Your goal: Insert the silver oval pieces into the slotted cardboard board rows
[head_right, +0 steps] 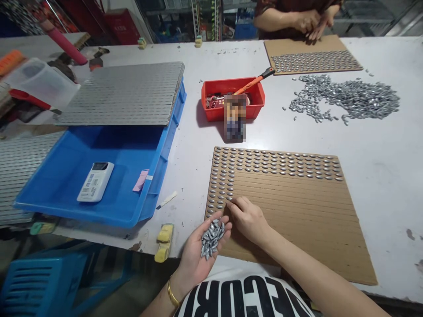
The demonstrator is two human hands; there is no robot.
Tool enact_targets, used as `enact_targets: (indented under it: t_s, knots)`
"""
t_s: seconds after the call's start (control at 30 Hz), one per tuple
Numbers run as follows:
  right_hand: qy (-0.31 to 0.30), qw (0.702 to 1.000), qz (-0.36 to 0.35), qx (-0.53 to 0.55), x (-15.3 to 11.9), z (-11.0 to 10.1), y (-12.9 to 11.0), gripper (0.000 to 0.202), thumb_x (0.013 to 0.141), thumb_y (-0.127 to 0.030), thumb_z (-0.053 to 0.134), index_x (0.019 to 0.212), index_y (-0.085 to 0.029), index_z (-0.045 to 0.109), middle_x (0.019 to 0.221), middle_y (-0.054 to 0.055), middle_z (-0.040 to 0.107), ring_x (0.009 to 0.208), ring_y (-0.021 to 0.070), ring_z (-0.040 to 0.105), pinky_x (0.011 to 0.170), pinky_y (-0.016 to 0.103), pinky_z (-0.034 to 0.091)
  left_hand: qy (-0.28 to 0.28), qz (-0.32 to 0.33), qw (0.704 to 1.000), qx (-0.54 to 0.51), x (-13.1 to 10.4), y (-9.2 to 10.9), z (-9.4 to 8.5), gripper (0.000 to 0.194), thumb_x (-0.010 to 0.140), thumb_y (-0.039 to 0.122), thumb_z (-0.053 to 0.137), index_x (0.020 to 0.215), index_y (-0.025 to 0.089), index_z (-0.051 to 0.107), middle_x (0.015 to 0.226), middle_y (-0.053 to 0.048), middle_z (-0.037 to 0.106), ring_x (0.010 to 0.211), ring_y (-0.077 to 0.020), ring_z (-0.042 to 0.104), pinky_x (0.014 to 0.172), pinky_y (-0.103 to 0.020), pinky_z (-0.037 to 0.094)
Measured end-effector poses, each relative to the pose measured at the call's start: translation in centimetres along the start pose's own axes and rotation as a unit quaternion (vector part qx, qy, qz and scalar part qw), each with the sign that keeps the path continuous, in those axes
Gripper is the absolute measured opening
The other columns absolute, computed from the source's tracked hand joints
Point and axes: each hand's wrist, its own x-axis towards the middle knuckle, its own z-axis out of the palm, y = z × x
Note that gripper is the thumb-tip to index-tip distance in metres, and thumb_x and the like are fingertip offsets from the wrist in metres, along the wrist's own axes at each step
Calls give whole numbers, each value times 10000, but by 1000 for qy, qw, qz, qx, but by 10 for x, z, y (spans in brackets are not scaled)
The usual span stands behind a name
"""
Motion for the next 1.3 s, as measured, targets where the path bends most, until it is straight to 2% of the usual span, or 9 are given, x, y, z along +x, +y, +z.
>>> enact_targets:
  t_s: [0.2, 0.4, 0.5, 0.63, 0.73, 0.83, 1.0, 1.13, 1.3]
  knots:
    - [-12, 996, 33, 84, 6, -23, -12, 251, 910, -149, 470, 1106, -216, 613, 1007, 92, 632, 890, 188, 602, 734, 295, 519, 3, -5, 1000, -4, 0, -1, 5, 266, 814, 191, 616, 1063, 119, 674, 1096, -149, 687, 1003, -245, 658, 886, -356, 524]
    - [-94, 988, -77, 98, 12, -46, -35, 261, 923, -142, 438, 1098, -212, 617, 971, 87, 643, 822, 185, 553, 681, 307, 487, 13, -9, 1000, -4, 3, -6, 7, 172, 812, 202, 618, 951, 137, 695, 998, -91, 705, 972, -211, 647, 810, -287, 526]
    - [-93, 989, -91, 66, 8, -43, -34, 257, 931, -119, 393, 980, -179, 638, 886, 85, 637, 762, 171, 522, 641, 287, 462, -5, -9, 1000, 10, 4, -6, 8, 224, 807, 212, 629, 1007, 142, 699, 1061, -95, 694, 998, -211, 634, 801, -268, 519]
    - [-101, 989, -106, 21, -1, -41, -29, 227, 912, -123, 416, 882, -158, 638, 793, 82, 603, 705, 174, 498, 580, 279, 431, 9, -2, 999, 33, 5, -8, 4, 251, 795, 191, 637, 1031, 147, 710, 1110, -105, 682, 1033, -223, 622, 805, -269, 520]
    - [-99, 988, -113, 32, -4, -43, -25, 243, 913, -111, 409, 961, -159, 643, 816, 81, 611, 701, 164, 518, 569, 264, 446, 2, 1, 999, 43, 5, -9, 0, 264, 790, 189, 646, 1046, 160, 707, 1133, -104, 676, 1046, -227, 621, 813, -276, 527]
    - [-58, 992, -79, 83, -4, -41, -18, 253, 920, -108, 423, 1057, -171, 626, 864, 76, 625, 722, 144, 564, 610, 244, 487, 12, 2, 999, 43, 2, -7, 0, 277, 789, 204, 656, 1057, 149, 696, 1110, -116, 684, 1011, -235, 642, 838, -317, 537]
    - [5, 995, -27, 93, -5, -20, -2, 245, 924, -97, 434, 1044, -179, 630, 927, 82, 651, 807, 154, 617, 669, 250, 523, 43, 7, 998, 42, -6, -1, 2, 353, 799, 243, 650, 1120, 95, 657, 1097, -165, 685, 959, -261, 675, 834, -344, 548]
    - [-4, 998, -46, 38, -7, -5, 3, 256, 914, -96, 438, 1065, -169, 632, 949, 95, 655, 819, 162, 610, 677, 261, 525, 47, 4, 998, 32, -7, 2, 1, 367, 807, 248, 641, 1139, 94, 638, 1120, -170, 678, 979, -276, 672, 833, -360, 552]
    - [-21, 998, -61, 3, -7, -3, 4, 268, 894, -92, 451, 1070, -170, 637, 953, 96, 641, 828, 169, 598, 674, 254, 513, 42, 3, 999, 24, -6, 3, -1, 366, 809, 234, 637, 1147, 92, 631, 1122, -169, 679, 1010, -287, 661, 869, -382, 540]
